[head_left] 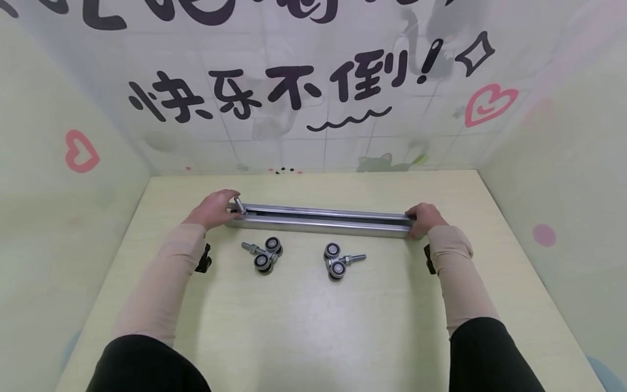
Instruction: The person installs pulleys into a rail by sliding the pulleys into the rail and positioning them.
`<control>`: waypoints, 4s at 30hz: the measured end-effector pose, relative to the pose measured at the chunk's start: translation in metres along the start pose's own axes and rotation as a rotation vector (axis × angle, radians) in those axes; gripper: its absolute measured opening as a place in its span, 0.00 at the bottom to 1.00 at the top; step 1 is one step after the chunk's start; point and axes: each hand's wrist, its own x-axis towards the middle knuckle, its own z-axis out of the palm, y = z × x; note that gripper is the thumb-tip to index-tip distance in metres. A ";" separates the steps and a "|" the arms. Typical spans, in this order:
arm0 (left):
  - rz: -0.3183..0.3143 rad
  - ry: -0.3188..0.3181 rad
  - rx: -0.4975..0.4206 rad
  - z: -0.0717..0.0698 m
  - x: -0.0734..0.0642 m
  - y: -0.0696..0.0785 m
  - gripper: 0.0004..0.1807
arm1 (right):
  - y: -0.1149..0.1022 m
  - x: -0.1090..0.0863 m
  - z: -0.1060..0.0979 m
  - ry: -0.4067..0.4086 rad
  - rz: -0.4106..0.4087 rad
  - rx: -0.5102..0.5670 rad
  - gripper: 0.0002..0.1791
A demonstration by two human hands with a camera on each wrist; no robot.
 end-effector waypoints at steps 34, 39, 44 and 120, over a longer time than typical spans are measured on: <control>-0.160 0.002 -0.080 0.015 0.009 -0.007 0.24 | -0.009 -0.019 0.003 0.047 -0.133 -0.074 0.38; -0.180 0.004 -0.129 0.015 0.008 -0.008 0.25 | -0.011 -0.022 0.003 0.024 -0.138 -0.091 0.38; -0.182 0.010 -0.134 0.015 0.009 -0.008 0.25 | -0.010 -0.024 0.004 0.013 -0.150 -0.117 0.38; -0.204 0.034 -0.126 0.017 0.008 -0.008 0.29 | -0.083 -0.064 0.102 0.265 -0.702 -0.195 0.08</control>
